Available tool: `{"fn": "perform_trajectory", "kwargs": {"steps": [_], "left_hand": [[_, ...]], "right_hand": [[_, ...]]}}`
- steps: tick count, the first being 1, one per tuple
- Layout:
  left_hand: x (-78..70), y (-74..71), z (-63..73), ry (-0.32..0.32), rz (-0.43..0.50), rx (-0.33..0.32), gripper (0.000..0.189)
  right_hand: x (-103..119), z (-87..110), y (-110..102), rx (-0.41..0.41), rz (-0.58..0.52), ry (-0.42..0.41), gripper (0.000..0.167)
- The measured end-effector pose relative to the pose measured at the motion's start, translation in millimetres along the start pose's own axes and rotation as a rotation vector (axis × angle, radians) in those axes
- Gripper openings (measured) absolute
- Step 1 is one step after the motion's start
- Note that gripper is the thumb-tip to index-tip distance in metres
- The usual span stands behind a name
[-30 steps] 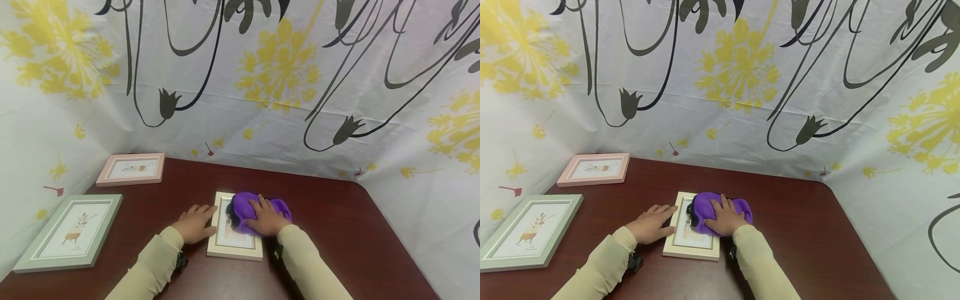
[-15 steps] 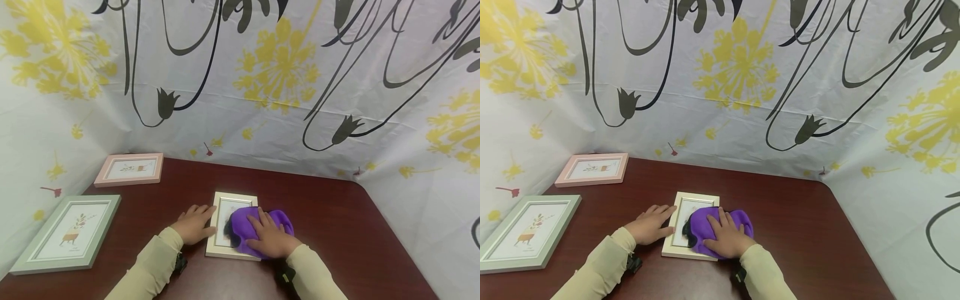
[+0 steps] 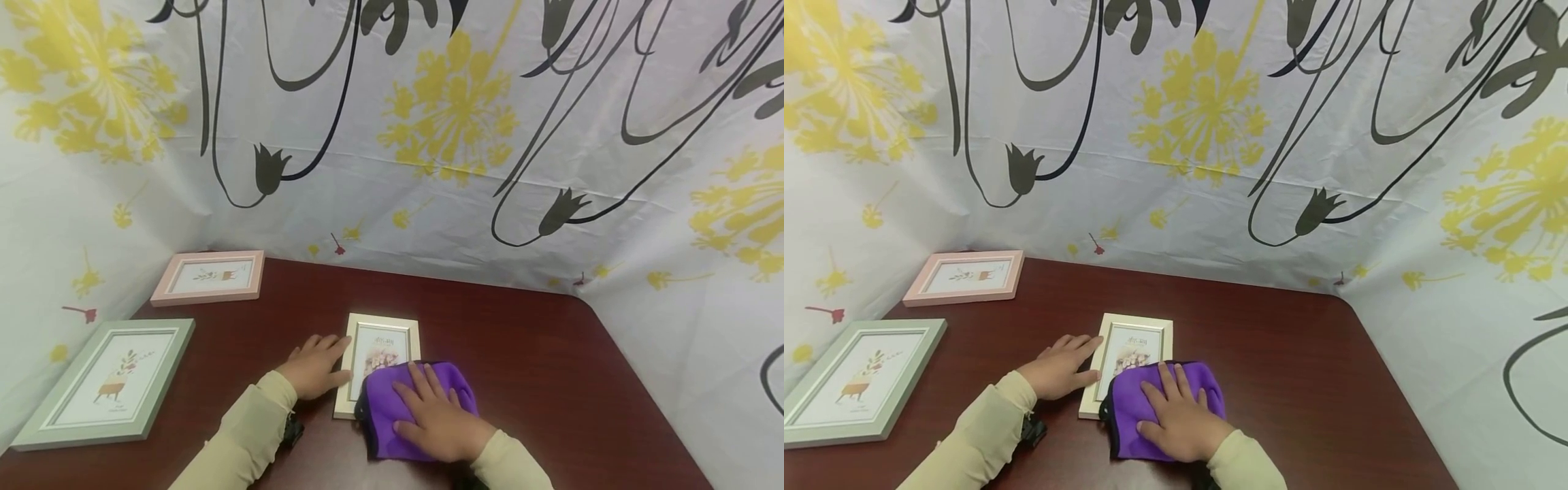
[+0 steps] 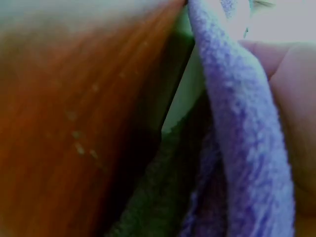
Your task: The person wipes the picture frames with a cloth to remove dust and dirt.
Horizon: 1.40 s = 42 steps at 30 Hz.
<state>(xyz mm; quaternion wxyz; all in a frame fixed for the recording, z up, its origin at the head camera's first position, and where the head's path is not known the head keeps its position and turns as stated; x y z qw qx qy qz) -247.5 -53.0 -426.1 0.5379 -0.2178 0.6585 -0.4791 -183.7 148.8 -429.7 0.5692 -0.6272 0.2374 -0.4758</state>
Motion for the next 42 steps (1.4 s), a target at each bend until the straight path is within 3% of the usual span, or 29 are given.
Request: {"fn": "perform_trajectory", "kwargs": {"steps": [8,19,27,34,42], "left_hand": [[1.1,-1.9,-2.0,0.001,-0.004,-0.001,0.068],[1.9,2.5,-3.8,-0.008,0.007,0.011,0.069],[-0.4,3.5,-4.3,-0.005,0.009,0.016,0.068],[0.8,1.4,-3.9,-0.004,-0.002,0.008,0.069],[2.6,1.4,-2.6,0.002,-0.008,0.003,0.069]], "right_hand": [[-4.2,-19.7,-4.5,0.013,0.04,0.028,0.072],[-32.5,-61.9,-12.5,0.025,0.105,0.088,0.075],[-51.6,-84.6,-22.6,0.026,0.09,0.15,0.078],[-51.6,-89.1,-23.3,0.013,0.095,0.156,0.078],[-38.5,-76.0,-18.3,-0.001,0.086,0.155,0.079]]}}
Point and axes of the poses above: each hand's wrist, its own z-axis away from the middle knuckle, its own y-axis out of the palm, x = y × z, the point moved 7 cm from there along -z, towards the middle knuckle, and after that the axes turned 5 degrees about -x, right-handed, at the moved point
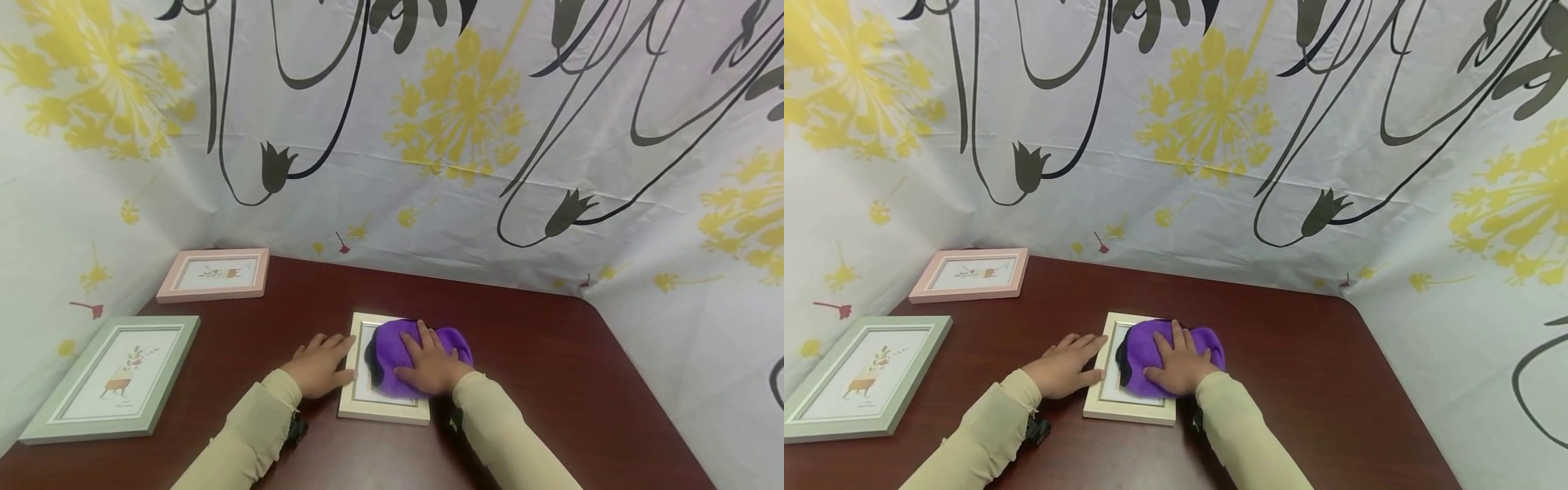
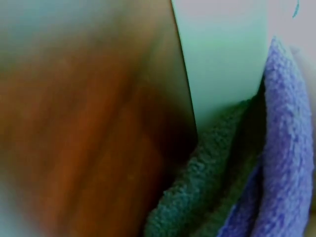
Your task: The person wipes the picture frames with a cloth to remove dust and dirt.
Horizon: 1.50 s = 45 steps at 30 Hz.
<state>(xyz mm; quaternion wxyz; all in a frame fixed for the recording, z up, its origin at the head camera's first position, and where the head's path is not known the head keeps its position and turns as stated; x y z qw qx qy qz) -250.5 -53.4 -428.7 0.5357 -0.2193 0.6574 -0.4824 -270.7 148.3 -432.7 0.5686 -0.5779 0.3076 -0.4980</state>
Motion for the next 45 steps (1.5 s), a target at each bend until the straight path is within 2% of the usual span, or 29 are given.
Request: {"fn": "perform_trajectory", "kwargs": {"steps": [18,25,30,37,45], "left_hand": [[0.5,4.1,0.9,-0.004,-0.006,0.005,0.069],[-1.3,1.2,3.2,-0.004,0.001,0.015,0.069],[-0.3,-0.5,3.8,-0.004,-0.005,0.017,0.067],[3.0,0.3,2.0,-0.004,-0.008,0.02,0.067],[1.8,1.3,-1.7,0.011,-0.018,0.01,0.067]], "right_hand": [[8.8,45.0,14.3,-0.012,-0.044,-0.119,0.07],[20.4,72.1,19.3,-0.004,-0.058,-0.196,0.072],[26.7,82.8,19.8,0.001,-0.048,-0.208,0.072],[25.7,73.7,15.0,0.015,-0.007,-0.182,0.071],[11.3,40.5,5.8,0.029,-0.012,-0.124,0.07]]}}
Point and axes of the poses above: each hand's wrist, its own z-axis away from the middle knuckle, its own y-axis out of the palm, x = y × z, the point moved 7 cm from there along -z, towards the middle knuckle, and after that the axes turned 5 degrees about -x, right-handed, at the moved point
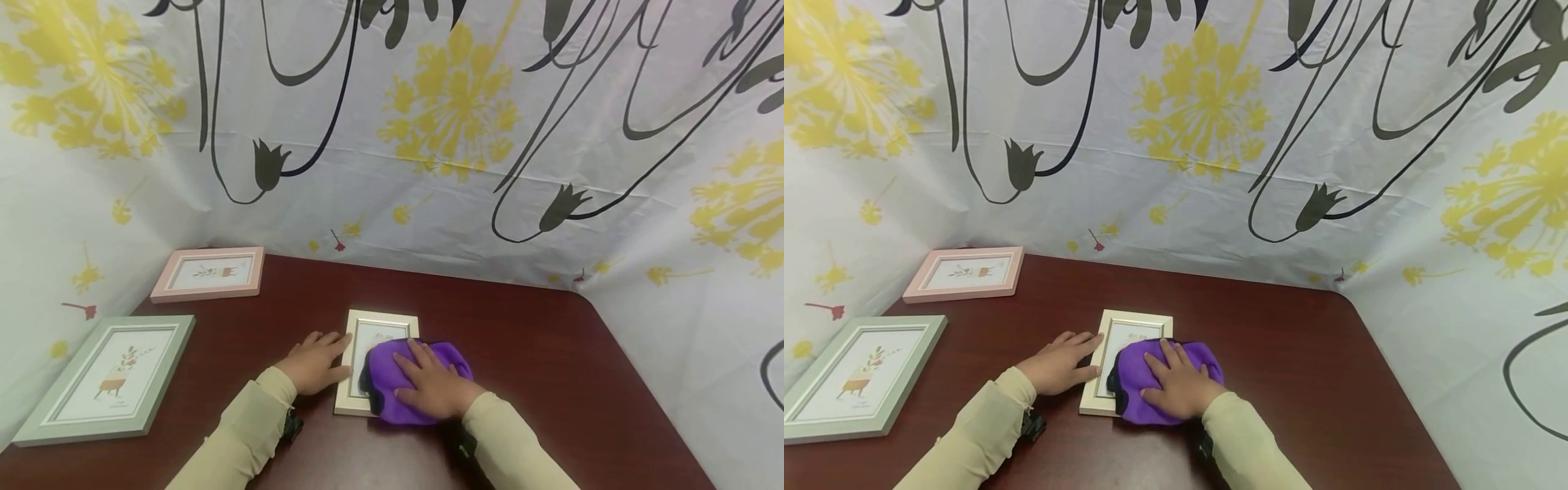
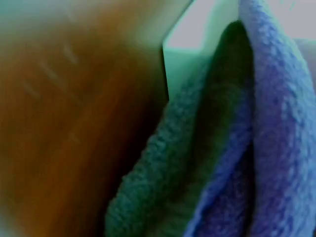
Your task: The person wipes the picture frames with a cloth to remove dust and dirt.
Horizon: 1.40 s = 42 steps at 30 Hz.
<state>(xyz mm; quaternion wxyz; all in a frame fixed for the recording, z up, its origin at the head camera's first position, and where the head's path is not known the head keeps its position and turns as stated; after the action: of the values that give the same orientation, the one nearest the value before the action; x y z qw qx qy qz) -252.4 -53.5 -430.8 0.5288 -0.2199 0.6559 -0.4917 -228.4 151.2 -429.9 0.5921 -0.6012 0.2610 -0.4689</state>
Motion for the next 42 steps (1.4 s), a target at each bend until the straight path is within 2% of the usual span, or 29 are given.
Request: {"fn": "perform_trajectory", "kwargs": {"steps": [12,19,28,35,42], "left_hand": [[-2.7,-1.4,-0.5,-0.005,-0.011,0.002,0.067],[-4.3,-3.9,1.0,-0.014,0.004,0.003,0.067],[-4.1,-3.4,2.8,-0.02,0.018,0.006,0.068],[-3.0,-6.3,1.7,-0.013,0.016,-0.002,0.069],[-2.4,-2.3,-0.7,-0.005,0.0,0.007,0.069]], "right_hand": [[-18.0,-40.8,-11.5,0.064,0.009,0.068,0.077],[-27.1,-49.9,-6.2,0.077,0.002,0.097,0.081],[-13.6,-35.8,-8.0,0.028,0.022,0.112,0.076],[-2.5,-18.6,-3.2,0.017,0.02,0.062,0.075],[4.1,3.9,2.7,-0.019,0.01,0.021,0.07]]}}
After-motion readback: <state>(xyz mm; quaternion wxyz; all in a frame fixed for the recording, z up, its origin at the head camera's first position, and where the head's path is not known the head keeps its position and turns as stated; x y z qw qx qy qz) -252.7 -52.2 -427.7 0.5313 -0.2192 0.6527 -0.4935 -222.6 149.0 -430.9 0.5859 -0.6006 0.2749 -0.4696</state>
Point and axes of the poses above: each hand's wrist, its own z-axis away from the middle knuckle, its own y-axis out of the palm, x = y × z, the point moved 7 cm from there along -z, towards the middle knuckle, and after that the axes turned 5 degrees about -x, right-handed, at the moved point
